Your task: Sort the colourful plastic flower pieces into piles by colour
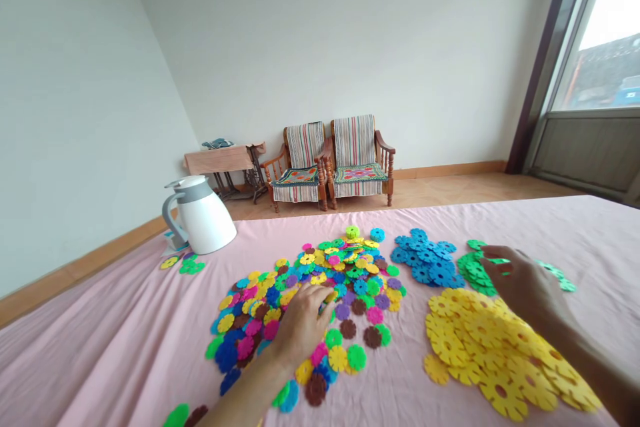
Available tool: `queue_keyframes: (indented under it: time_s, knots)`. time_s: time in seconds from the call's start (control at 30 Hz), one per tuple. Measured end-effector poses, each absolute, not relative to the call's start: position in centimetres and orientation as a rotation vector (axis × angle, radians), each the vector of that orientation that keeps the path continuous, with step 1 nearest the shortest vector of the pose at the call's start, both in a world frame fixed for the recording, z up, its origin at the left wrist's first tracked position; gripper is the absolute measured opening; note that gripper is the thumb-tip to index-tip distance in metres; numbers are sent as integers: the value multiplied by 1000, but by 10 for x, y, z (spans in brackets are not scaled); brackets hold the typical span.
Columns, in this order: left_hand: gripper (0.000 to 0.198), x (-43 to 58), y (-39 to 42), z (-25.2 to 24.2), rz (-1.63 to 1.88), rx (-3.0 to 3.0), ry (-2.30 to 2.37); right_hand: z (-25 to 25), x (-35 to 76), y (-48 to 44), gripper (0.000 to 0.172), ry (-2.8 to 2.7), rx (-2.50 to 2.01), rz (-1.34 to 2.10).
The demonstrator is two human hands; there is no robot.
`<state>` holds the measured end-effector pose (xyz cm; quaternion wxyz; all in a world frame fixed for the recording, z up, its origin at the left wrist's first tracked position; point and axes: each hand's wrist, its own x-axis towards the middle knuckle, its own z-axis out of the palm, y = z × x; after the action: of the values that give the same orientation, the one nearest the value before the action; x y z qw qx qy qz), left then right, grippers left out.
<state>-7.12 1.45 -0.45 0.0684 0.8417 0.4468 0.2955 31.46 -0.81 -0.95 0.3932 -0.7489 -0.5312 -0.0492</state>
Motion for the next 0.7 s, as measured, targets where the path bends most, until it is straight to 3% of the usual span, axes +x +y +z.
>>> queue_keyframes:
  time_s: [0.2, 0.4, 0.53, 0.7]
  knots:
    - [13, -73, 16, 1, 1050, 2194, 1389, 0, 259, -19, 28, -1588, -1649, -49]
    - [19, -57, -5, 11, 931, 1706, 1033, 18, 179, -46, 18, -1876, -1295, 363]
    - [21, -47, -22, 14, 824, 1716, 930, 23, 147, -62, 11, -1950, -1226, 526]
    - [23, -56, -16, 13, 851, 2024, 1061, 19, 161, -50, 21, -1931, -1310, 418]
